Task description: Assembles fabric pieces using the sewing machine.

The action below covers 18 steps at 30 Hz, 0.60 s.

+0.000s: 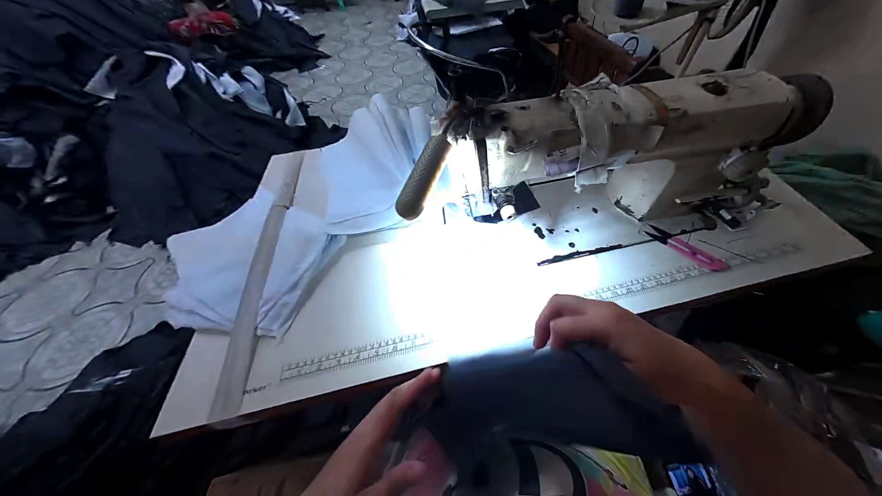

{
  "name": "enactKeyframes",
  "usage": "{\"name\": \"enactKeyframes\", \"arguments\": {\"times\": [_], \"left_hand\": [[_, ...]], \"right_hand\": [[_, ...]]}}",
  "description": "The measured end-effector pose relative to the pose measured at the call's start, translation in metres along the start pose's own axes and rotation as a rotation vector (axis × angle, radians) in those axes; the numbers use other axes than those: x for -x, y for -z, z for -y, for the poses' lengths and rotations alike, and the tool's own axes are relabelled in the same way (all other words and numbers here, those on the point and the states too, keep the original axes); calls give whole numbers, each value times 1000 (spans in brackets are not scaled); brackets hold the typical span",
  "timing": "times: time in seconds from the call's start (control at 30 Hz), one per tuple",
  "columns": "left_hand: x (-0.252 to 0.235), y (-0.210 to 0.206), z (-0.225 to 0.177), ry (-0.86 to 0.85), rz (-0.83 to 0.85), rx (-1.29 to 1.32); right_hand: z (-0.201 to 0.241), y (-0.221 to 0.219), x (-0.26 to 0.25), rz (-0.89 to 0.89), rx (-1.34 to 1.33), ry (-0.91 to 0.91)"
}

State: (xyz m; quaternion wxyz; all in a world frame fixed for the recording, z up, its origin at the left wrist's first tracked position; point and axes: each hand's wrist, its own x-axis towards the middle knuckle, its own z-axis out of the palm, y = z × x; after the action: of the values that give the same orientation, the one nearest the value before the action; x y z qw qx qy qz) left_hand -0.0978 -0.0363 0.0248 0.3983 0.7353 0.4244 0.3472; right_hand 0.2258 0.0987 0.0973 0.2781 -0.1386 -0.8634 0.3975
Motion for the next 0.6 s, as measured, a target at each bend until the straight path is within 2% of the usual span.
{"name": "enactKeyframes", "arguments": {"times": [0.1,0.2,0.3,0.37,0.43,0.47,0.5,0.57,0.6], "left_hand": [[-50,-38,-10,-44,-75,-97],[-87,-54,-16,-35,-121,36],[-92,-39,-18,-17,-215,314],[-80,-22,-23,37,-368,355],[-50,16,-24,-25,-584,227],[-27,43,-23,-100,-659,119],[-4,73,-25,-183,-668,-22],[19,103,-47,-228,-741,-169],[21,110,-52,-224,-695,-201]], "right_hand": [[10,-10,-28,-108,-382,-190],[15,1,-44,-152,-816,-397],[3,14,-30,-180,-1107,-354],[-5,8,-7,-1,-990,-384],[-14,-1,15,386,-646,-393],[-17,1,21,565,-482,-304],[-17,10,26,636,-339,-198],[-18,45,32,488,-181,-58],[-19,63,28,380,-168,-76]]}}
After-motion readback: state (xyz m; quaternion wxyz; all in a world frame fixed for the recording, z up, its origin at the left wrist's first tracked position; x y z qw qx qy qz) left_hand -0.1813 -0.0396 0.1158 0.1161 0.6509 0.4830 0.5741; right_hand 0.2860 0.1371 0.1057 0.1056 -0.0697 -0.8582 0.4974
